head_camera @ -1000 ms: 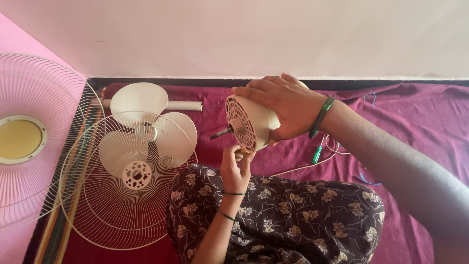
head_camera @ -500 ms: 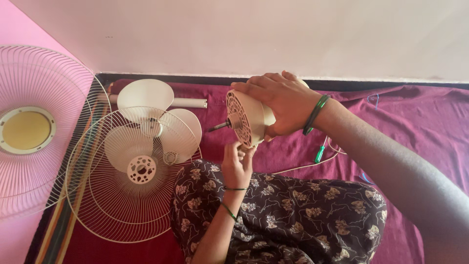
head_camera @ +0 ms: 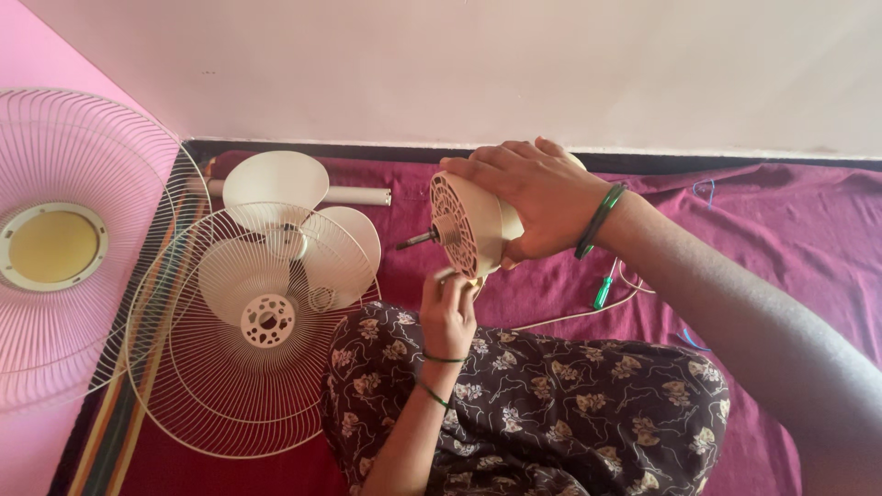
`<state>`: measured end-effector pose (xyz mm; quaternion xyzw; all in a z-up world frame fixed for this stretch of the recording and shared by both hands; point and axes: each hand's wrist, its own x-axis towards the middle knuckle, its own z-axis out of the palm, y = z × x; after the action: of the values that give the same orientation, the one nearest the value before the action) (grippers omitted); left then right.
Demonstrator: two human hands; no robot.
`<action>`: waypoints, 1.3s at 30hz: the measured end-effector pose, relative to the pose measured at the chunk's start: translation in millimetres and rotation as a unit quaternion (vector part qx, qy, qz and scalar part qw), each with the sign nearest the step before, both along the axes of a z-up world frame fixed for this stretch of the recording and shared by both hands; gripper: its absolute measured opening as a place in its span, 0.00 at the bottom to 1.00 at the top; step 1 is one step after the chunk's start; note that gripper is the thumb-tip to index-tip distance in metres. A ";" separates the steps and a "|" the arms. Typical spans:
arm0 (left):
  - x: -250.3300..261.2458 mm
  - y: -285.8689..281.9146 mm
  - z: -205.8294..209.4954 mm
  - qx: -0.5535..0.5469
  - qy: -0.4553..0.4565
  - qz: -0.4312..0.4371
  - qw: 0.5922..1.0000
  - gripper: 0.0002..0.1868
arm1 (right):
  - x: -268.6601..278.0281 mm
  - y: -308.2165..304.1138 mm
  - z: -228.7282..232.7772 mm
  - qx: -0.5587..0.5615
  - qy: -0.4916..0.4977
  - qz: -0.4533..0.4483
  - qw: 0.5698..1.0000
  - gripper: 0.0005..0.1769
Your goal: The person assembles an electric fan by attaching the motor housing to the fan head, securing the front grille with a screwdriver, and mounting the fan blades onto the motor shaft. The person uses a screwdriver to tighten screws and aligns components by hand.
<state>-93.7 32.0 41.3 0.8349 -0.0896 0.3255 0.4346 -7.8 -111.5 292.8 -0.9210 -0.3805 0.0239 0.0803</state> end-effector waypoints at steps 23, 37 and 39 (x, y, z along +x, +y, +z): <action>2.8 -2.6 -7.7 -0.097 0.108 -0.007 0.989 0.15 | -4.3 5.1 -1.5 -0.019 -0.010 0.002 1.000 0.72; 0.1 7.6 11.8 0.060 0.150 0.022 0.987 0.27 | -5.8 8.6 -0.9 -0.028 -0.017 0.003 0.999 0.76; 1.8 9.4 8.7 0.101 0.104 0.040 0.989 0.27 | -5.4 9.7 -1.0 -0.031 -0.014 -0.002 0.999 0.74</action>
<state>-91.9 41.5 50.0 0.9066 -0.0428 0.2437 0.3419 -13.2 -101.8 291.9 -0.9240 -0.3788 0.0222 0.0466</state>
